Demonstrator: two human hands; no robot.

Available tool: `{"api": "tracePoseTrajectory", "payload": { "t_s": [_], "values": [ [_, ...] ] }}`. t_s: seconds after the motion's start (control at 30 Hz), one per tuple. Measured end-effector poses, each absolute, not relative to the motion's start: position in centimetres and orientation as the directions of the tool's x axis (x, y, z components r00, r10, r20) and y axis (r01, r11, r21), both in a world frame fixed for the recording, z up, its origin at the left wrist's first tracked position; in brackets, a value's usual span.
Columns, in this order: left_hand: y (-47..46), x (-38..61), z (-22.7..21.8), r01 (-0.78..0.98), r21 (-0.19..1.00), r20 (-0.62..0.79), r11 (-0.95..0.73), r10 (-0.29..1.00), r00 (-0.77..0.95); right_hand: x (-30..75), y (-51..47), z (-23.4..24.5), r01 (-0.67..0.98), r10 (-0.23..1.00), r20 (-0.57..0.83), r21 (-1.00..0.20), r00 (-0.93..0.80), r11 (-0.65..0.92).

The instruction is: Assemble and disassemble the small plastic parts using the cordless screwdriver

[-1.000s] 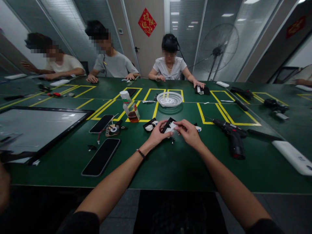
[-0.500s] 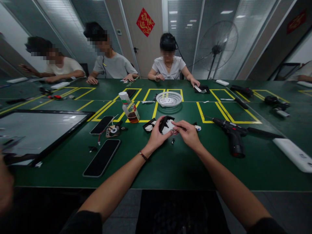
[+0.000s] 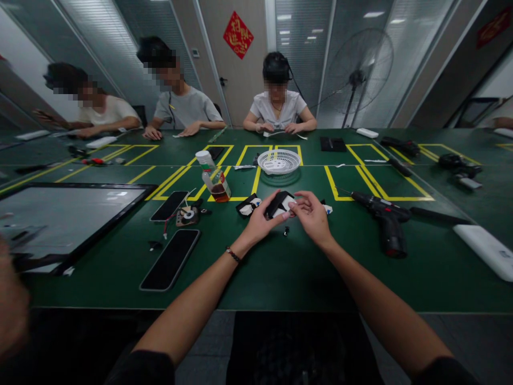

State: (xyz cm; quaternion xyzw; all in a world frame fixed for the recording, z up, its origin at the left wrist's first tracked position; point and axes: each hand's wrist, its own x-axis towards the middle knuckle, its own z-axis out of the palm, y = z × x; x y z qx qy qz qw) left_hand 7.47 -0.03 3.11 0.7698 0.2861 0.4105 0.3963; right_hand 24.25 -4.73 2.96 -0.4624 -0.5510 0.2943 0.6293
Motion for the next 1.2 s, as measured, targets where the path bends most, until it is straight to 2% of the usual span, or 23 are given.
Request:
{"api": "tracePoseTrajectory", "payload": {
  "t_s": [0.1, 0.27, 0.4, 0.5, 0.57, 0.63, 0.7, 0.77, 0.97, 1.2],
  "values": [
    [-0.1, 7.5, 2.8, 0.138, 0.841, 0.404, -0.523, 0.777, 0.482, 24.4, -4.1, 2.4, 0.073, 0.904, 0.373, -0.928, 0.209, 0.366],
    [0.1, 7.5, 2.5, 0.124, 0.875, 0.358, -0.468, 0.798, 0.485, 25.3, -3.5, 2.0, 0.182, 0.884, 0.384, -0.921, 0.268, 0.345],
    [0.4, 7.6, 2.1, 0.097, 0.921, 0.289, -0.376, 0.829, 0.479, 25.4, -3.5, 2.1, 0.177, 0.912, 0.326, -0.941, 0.25, 0.288],
    [0.9, 7.5, 1.9, 0.082, 0.954, 0.23, -0.289, 0.877, 0.422, 25.5, -3.9, 2.7, 0.257, 0.882, 0.395, -0.908, 0.257, 0.332],
    [1.4, 7.3, 1.8, 0.03, 0.98, 0.173, -0.197, 0.915, 0.364, 25.8, -4.3, 3.2, 0.384, 0.874, 0.454, -0.848, 0.173, 0.365],
    [1.9, 7.0, 1.7, -0.065, 0.993, 0.114, -0.099, 0.948, 0.299, 26.4, -4.7, 3.6, 0.528, 0.881, 0.47, -0.737, -0.049, 0.422],
    [2.4, 6.8, 1.7, -0.156, 0.987, 0.061, -0.023, 0.969, 0.241, 26.9, -4.9, 3.7, 0.604, 0.863, 0.406, -0.62, -0.3, 0.501],
    [2.6, 6.7, 1.6, -0.207, 0.978, 0.02, 0.027, 0.975, 0.219, 27.2, -5.0, 3.5, 0.623, 0.838, 0.316, -0.564, -0.444, 0.542],
    [2.1, 6.9, 1.5, -0.173, 0.984, 0.017, 0.035, 0.956, 0.291, 26.8, -4.8, 2.0, 0.674, 0.847, 0.206, -0.527, -0.49, 0.518],
    [1.8, 7.0, 1.6, -0.114, 0.993, 0.015, 0.025, 0.94, 0.341, 25.8, -4.5, 1.1, 0.656, 0.833, 0.248, -0.521, -0.494, 0.545]
  ]
}}
